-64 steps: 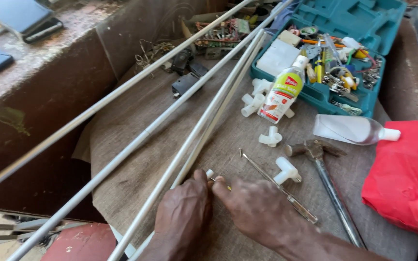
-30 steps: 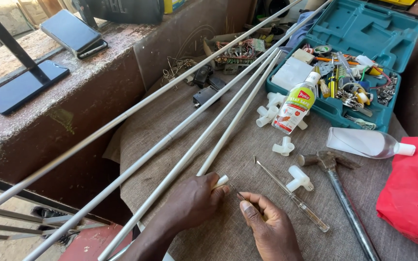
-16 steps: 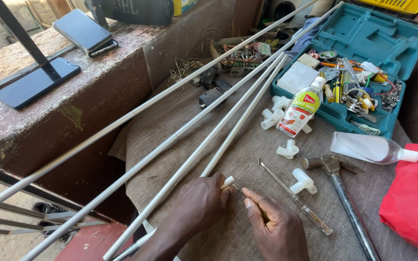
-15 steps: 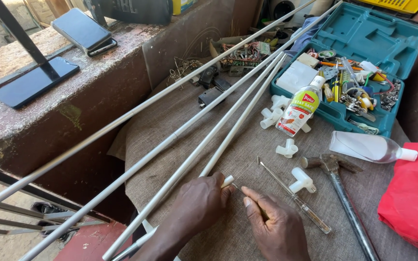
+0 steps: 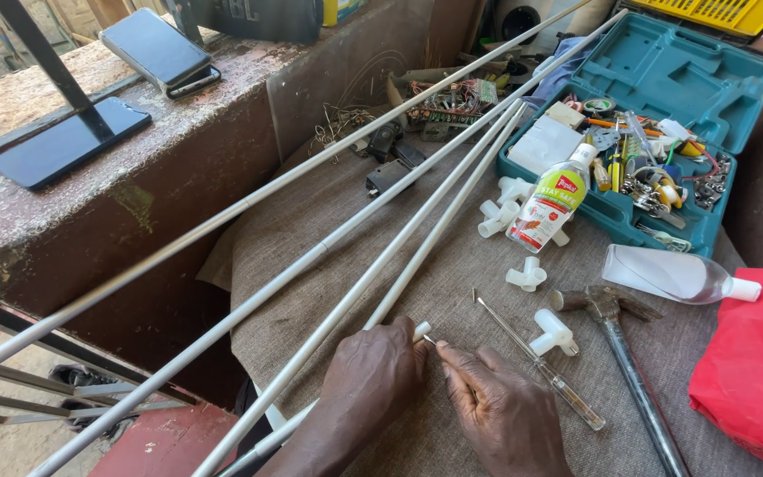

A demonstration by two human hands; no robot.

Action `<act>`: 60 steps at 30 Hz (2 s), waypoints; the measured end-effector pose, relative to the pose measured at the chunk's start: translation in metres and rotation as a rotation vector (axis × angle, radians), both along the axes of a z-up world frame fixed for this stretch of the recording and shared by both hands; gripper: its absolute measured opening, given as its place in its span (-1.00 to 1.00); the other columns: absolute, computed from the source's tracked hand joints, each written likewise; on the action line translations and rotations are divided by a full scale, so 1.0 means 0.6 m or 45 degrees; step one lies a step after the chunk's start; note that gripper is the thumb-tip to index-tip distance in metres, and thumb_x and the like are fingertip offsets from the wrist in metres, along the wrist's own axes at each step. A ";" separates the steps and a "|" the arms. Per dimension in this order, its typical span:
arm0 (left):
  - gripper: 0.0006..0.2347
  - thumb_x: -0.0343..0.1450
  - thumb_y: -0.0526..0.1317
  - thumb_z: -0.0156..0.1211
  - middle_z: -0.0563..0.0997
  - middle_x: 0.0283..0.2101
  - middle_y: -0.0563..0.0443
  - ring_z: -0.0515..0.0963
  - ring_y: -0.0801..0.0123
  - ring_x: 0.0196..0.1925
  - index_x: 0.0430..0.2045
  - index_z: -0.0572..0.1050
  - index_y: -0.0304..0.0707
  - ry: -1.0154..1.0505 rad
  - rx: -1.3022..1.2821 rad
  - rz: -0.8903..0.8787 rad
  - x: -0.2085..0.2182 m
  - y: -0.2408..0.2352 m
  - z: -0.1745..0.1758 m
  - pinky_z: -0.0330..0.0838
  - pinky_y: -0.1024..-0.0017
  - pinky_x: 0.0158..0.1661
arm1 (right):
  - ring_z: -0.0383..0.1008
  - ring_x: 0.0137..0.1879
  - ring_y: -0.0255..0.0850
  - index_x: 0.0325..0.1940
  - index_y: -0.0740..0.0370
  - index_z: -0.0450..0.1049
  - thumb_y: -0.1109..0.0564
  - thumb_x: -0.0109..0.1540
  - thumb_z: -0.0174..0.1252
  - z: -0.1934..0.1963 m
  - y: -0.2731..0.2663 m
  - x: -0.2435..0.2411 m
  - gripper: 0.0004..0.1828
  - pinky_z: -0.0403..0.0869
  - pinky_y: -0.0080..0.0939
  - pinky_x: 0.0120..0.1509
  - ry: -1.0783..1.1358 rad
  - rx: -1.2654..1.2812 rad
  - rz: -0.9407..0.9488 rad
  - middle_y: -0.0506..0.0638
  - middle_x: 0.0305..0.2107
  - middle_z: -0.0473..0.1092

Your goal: The person assembles a frame using metal poles and plastic connectors. They apply glue from a bottle to the joints, insert poles into the connectors, and use a screwdriver and a hammer to secure the assembly.

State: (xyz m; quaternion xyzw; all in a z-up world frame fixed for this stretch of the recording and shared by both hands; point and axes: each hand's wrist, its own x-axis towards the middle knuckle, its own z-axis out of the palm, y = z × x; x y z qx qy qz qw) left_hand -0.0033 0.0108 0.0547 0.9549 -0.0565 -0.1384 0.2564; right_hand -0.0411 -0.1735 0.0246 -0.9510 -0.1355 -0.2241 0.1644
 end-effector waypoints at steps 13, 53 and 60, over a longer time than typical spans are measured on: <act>-0.75 0.66 -0.07 -0.18 0.68 -0.35 -0.22 0.69 -0.17 -0.25 -0.19 0.39 -0.23 -0.185 0.051 -0.153 0.005 -0.004 -0.026 0.54 -0.05 -0.18 | 0.45 -0.35 -0.02 0.17 0.19 0.49 0.21 0.27 0.04 0.070 -0.043 0.073 -0.62 0.48 0.04 -0.41 -0.113 -0.721 0.780 -0.03 -0.39 0.38; -0.73 0.70 -0.07 -0.22 0.64 -0.35 -0.07 0.64 0.08 -0.30 -0.19 0.42 -0.23 0.073 -0.084 -0.088 0.007 0.016 0.011 0.59 0.08 -0.05 | 0.51 -0.30 -0.08 0.23 -0.24 0.54 0.01 0.23 0.26 0.069 -0.032 0.074 -0.55 0.46 0.03 -0.40 0.093 -0.519 0.584 -0.14 -0.42 0.39; -0.75 0.65 -0.06 -0.17 0.69 -0.41 -0.15 0.69 -0.13 -0.36 -0.25 0.40 -0.18 -0.155 -0.055 -0.083 0.007 0.007 -0.036 0.54 -0.06 -0.26 | 0.57 -0.46 0.06 0.20 0.04 0.43 0.19 0.22 0.04 0.063 -0.018 0.064 -0.56 0.51 0.18 -0.59 0.152 -0.842 0.605 -0.03 -0.43 0.42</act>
